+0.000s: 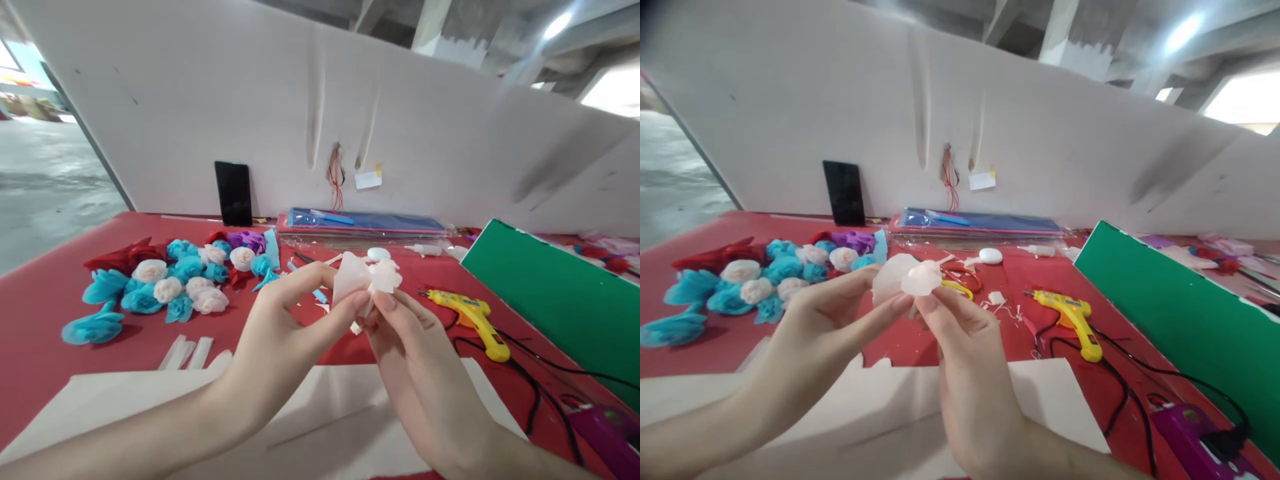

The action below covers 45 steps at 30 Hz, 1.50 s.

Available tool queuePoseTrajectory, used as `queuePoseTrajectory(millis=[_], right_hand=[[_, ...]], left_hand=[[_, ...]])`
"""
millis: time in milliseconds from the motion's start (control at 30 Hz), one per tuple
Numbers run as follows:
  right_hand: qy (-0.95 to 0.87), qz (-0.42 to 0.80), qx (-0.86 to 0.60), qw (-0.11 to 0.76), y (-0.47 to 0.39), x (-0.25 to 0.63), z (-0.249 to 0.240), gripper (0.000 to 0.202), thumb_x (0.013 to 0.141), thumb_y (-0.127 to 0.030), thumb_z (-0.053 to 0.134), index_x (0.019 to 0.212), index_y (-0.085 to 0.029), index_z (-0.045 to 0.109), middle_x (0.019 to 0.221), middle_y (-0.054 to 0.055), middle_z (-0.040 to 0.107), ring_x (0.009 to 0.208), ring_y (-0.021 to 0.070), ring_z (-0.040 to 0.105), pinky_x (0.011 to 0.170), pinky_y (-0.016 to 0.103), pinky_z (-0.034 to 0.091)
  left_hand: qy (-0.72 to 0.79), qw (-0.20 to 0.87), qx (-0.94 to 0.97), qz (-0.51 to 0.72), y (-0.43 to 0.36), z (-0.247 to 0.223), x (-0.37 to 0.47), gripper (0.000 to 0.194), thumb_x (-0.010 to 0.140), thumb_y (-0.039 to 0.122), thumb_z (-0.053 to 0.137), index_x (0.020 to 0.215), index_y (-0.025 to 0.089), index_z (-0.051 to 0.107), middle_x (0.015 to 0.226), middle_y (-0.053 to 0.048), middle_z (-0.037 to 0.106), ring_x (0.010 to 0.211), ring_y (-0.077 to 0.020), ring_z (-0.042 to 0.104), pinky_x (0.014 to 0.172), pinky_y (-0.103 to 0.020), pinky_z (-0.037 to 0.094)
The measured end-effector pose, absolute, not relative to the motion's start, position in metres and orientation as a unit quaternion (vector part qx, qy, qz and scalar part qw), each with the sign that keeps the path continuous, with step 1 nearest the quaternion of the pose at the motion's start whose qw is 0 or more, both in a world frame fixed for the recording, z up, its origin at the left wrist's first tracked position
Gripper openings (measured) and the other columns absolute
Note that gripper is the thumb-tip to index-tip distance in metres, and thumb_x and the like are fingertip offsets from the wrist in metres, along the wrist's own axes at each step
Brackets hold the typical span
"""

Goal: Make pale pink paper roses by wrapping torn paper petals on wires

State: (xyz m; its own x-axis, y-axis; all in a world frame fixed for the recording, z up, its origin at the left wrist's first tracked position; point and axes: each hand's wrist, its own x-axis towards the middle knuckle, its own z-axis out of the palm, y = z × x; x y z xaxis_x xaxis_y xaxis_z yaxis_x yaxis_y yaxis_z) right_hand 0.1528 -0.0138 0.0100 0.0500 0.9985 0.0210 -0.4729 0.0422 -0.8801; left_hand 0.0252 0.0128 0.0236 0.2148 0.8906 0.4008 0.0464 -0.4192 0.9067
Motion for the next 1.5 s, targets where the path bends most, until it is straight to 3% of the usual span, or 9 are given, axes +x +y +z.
queuePoseTrajectory(millis=[200,400,667,833,1000,1167,1367,1500], right_hand=[[-0.352,0.555,-0.346,0.67,-0.003,0.142,0.032,0.014,0.071,-0.036,0.081,0.063,-0.026,0.074,0.067,-0.004,0.062,0.069,0.0097,0.054,0.072,0.021,0.048],[-0.377,0.538,-0.33,0.677,0.002,0.14,0.041,0.006,0.073,-0.034,0.079,0.068,-0.031,0.076,0.065,-0.004,0.063,0.07,0.012,0.055,0.074,0.025,0.049],[-0.38,0.532,-0.305,0.692,0.0,0.143,0.04,0.018,0.075,-0.031,0.079,0.059,-0.027,0.071,0.062,-0.006,0.058,0.074,0.0083,0.056,0.075,0.017,0.048],[-0.369,0.541,-0.278,0.703,0.001,0.143,0.039,0.014,0.074,-0.03,0.08,0.062,-0.026,0.074,0.061,-0.008,0.06,0.071,0.0045,0.058,0.072,0.01,0.049],[-0.378,0.533,-0.265,0.709,0.0,0.142,0.037,0.014,0.074,-0.029,0.08,0.062,-0.025,0.074,0.061,-0.009,0.062,0.068,0.0022,0.059,0.069,0.005,0.049],[-0.392,0.532,-0.25,0.708,-0.002,0.141,0.037,0.01,0.077,-0.027,0.078,0.068,-0.025,0.076,0.064,-0.008,0.066,0.07,0.0018,0.061,0.072,0.004,0.05],[-0.372,0.536,-0.264,0.71,0.002,0.139,0.038,0.004,0.072,-0.028,0.082,0.07,-0.027,0.078,0.065,-0.008,0.07,0.07,0.0023,0.064,0.069,0.005,0.051],[-0.367,0.541,-0.26,0.711,0.001,0.139,0.038,0.003,0.073,-0.028,0.081,0.073,-0.028,0.079,0.07,-0.009,0.074,0.069,0.0018,0.065,0.07,0.004,0.051]], left_hand=[[0.34,0.364,0.66,0.562,0.021,0.038,0.025,0.021,0.085,0.023,0.063,0.064,0.021,0.063,0.065,0.006,0.068,0.067,-0.0124,0.064,0.063,-0.02,0.049],[0.349,0.378,0.647,0.563,0.023,0.051,0.028,0.021,0.081,0.031,0.068,0.063,0.021,0.061,0.064,0.005,0.064,0.065,-0.0141,0.061,0.062,-0.023,0.049],[0.278,0.465,0.619,0.569,0.026,0.048,0.032,0.018,0.086,0.029,0.065,0.07,0.022,0.068,0.069,0.006,0.071,0.071,-0.0112,0.067,0.066,-0.017,0.05],[0.309,0.411,0.626,0.587,0.026,0.048,0.035,0.02,0.081,0.022,0.066,0.061,0.021,0.063,0.06,0.007,0.067,0.064,-0.0101,0.065,0.06,-0.016,0.048],[0.313,0.358,0.625,0.619,0.028,0.046,0.035,0.009,0.077,0.017,0.068,0.07,0.023,0.07,0.064,0.009,0.07,0.063,-0.0072,0.064,0.06,-0.012,0.049],[0.287,0.341,0.625,0.641,0.024,0.042,0.034,0.014,0.077,0.013,0.069,0.073,0.026,0.07,0.066,0.012,0.071,0.064,-0.0047,0.064,0.064,-0.009,0.049],[0.289,0.284,0.64,0.653,0.021,0.037,0.035,0.017,0.078,0.012,0.065,0.074,0.027,0.071,0.07,0.011,0.072,0.068,-0.0083,0.061,0.071,-0.017,0.049],[0.287,0.265,0.644,0.657,0.022,0.037,0.036,0.016,0.079,0.013,0.065,0.077,0.027,0.073,0.068,0.008,0.069,0.068,-0.01,0.061,0.066,-0.02,0.049]])
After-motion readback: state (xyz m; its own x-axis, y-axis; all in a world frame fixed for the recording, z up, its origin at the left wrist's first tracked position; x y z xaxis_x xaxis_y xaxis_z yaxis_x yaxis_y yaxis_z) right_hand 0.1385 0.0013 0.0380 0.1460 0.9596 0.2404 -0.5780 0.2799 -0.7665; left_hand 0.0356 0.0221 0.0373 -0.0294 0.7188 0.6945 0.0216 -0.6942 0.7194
